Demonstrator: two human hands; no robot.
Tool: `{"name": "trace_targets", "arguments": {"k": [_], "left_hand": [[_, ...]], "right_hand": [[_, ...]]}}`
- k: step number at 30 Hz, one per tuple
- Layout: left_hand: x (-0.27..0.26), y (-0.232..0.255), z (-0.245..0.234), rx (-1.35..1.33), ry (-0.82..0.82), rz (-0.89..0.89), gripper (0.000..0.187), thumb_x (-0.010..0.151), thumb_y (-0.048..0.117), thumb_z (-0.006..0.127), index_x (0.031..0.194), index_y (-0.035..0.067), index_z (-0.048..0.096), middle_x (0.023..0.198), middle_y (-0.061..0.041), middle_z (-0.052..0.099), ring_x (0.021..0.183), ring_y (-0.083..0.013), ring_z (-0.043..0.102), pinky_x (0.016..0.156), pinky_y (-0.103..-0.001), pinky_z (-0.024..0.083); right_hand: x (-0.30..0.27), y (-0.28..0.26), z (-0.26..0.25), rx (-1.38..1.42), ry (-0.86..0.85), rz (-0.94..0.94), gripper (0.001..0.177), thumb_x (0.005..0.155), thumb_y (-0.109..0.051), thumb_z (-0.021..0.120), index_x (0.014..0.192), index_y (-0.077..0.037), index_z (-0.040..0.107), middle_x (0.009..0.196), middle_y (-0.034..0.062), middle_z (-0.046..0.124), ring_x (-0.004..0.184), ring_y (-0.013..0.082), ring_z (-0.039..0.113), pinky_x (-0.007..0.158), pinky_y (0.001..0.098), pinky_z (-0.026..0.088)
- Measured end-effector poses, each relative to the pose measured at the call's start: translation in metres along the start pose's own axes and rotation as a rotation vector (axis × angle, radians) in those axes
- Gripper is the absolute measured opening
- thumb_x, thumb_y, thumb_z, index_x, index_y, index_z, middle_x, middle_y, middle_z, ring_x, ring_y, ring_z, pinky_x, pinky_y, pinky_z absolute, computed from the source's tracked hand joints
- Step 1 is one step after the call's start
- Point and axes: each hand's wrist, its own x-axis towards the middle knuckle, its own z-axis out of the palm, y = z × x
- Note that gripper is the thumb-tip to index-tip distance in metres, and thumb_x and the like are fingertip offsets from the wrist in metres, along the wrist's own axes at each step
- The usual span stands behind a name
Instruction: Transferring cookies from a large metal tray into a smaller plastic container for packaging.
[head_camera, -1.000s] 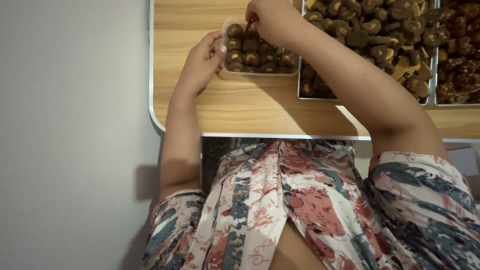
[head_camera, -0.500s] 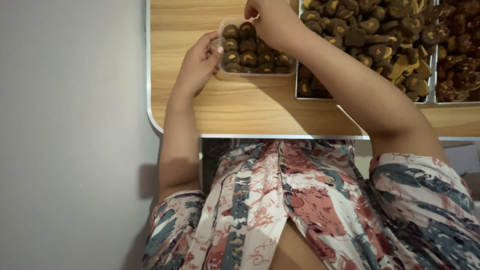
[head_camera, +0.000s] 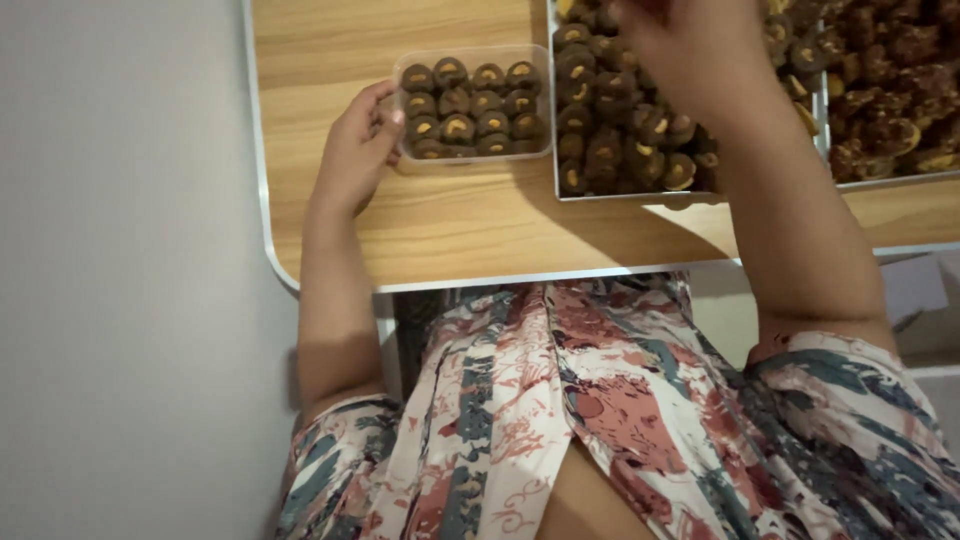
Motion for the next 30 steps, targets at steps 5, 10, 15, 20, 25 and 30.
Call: {"name": "trace_targets", "arguments": {"k": [5, 10, 15, 20, 25, 30], "left_hand": [[0.005, -0.010, 0.001, -0.032, 0.007, 0.026, 0.038, 0.107, 0.015, 0.053, 0.145, 0.008, 0.052, 0.110, -0.006, 0.068, 0.069, -0.0120, 0.056, 0.063, -0.026, 0.051], [0.005, -0.015, 0.000, -0.057, 0.045, -0.009, 0.040, 0.107, 0.014, 0.056, 0.147, 0.010, 0.054, 0.091, -0.002, 0.058, 0.071, -0.0120, 0.056, 0.065, -0.026, 0.052], [0.003, -0.008, 0.001, -0.051, 0.031, -0.020, 0.040, 0.107, 0.016, 0.054, 0.147, 0.011, 0.053, 0.091, -0.002, 0.060, 0.072, -0.0111, 0.056, 0.067, -0.026, 0.050], [0.003, -0.007, -0.001, -0.055, 0.026, 0.003, 0.039, 0.108, 0.016, 0.053, 0.147, 0.012, 0.054, 0.094, -0.002, 0.061, 0.074, -0.0106, 0.056, 0.067, -0.025, 0.050], [0.006, -0.007, -0.001, -0.077, 0.040, -0.043, 0.040, 0.104, 0.011, 0.053, 0.145, 0.012, 0.056, 0.094, -0.005, 0.063, 0.069, -0.0127, 0.055, 0.065, -0.025, 0.049], [0.004, 0.006, 0.000, -0.058, 0.047, -0.063, 0.040, 0.105, 0.010, 0.050, 0.145, 0.010, 0.055, 0.090, -0.003, 0.062, 0.067, -0.0111, 0.055, 0.064, -0.025, 0.050]], "right_hand": [[-0.039, 0.031, -0.034, 0.151, 0.115, 0.072, 0.017, 0.120, 0.011, 0.074, 0.117, 0.001, 0.061, 0.104, 0.0119, 0.060, 0.098, 0.0187, 0.056, 0.080, 0.0387, 0.046], [-0.071, 0.041, -0.064, 0.005, 0.109, -0.035, 0.015, 0.121, 0.022, 0.070, 0.124, 0.008, 0.066, 0.115, 0.0219, 0.064, 0.104, 0.0321, 0.060, 0.087, 0.0471, 0.048], [-0.089, 0.046, -0.067, -0.113, 0.114, 0.080, 0.009, 0.117, 0.013, 0.079, 0.121, 0.006, 0.077, 0.106, 0.0156, 0.069, 0.094, 0.0262, 0.061, 0.080, 0.0405, 0.049], [-0.092, 0.057, -0.056, -0.161, 0.057, 0.044, 0.013, 0.112, 0.004, 0.087, 0.123, 0.006, 0.080, 0.107, 0.0178, 0.065, 0.091, 0.0292, 0.063, 0.077, 0.0420, 0.050], [-0.085, 0.047, -0.058, -0.131, -0.042, 0.017, 0.019, 0.110, 0.005, 0.080, 0.129, 0.009, 0.076, 0.111, 0.0207, 0.061, 0.106, 0.0376, 0.059, 0.087, 0.0499, 0.052], [-0.080, 0.049, -0.060, -0.198, -0.129, 0.015, 0.026, 0.109, -0.003, 0.079, 0.134, 0.004, 0.075, 0.115, 0.0201, 0.060, 0.108, 0.0401, 0.055, 0.090, 0.0530, 0.048]]}}
